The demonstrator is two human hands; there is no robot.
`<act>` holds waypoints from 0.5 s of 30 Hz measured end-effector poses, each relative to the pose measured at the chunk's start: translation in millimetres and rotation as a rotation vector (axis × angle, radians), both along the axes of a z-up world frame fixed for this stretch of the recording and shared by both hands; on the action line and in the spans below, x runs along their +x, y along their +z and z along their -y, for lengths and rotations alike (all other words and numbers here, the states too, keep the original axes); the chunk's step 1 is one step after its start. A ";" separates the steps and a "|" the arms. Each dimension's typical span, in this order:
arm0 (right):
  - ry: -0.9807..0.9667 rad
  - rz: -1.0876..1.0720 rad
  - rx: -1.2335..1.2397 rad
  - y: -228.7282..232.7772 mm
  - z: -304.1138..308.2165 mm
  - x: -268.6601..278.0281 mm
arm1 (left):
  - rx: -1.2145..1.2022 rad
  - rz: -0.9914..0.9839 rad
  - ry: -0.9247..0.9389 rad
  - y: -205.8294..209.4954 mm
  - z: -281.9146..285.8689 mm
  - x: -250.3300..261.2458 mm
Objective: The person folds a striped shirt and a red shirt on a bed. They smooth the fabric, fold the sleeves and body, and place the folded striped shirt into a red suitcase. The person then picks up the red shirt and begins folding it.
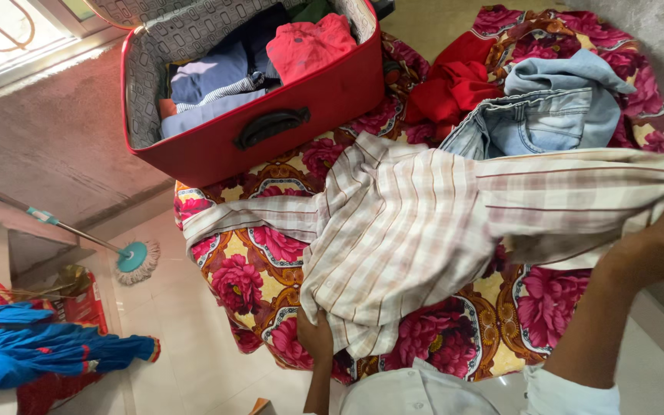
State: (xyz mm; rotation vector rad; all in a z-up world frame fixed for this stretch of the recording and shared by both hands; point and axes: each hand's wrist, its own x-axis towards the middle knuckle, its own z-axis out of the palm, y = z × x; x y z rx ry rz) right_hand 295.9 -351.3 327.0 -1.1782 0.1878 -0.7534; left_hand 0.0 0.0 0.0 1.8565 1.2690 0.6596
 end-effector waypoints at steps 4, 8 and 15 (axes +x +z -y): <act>-0.165 0.142 -0.959 -43.5 -0.2 -10.7 | -0.012 0.002 -0.005 16.9 2.1 1.5; 0.698 -0.960 -1.658 -142.6 -5.0 -18.6 | -0.037 0.017 -0.025 14.9 0.5 2.2; 1.286 -0.384 -1.519 -199.3 -70.7 -140.7 | -0.357 -0.334 -0.409 42.4 -15.5 3.8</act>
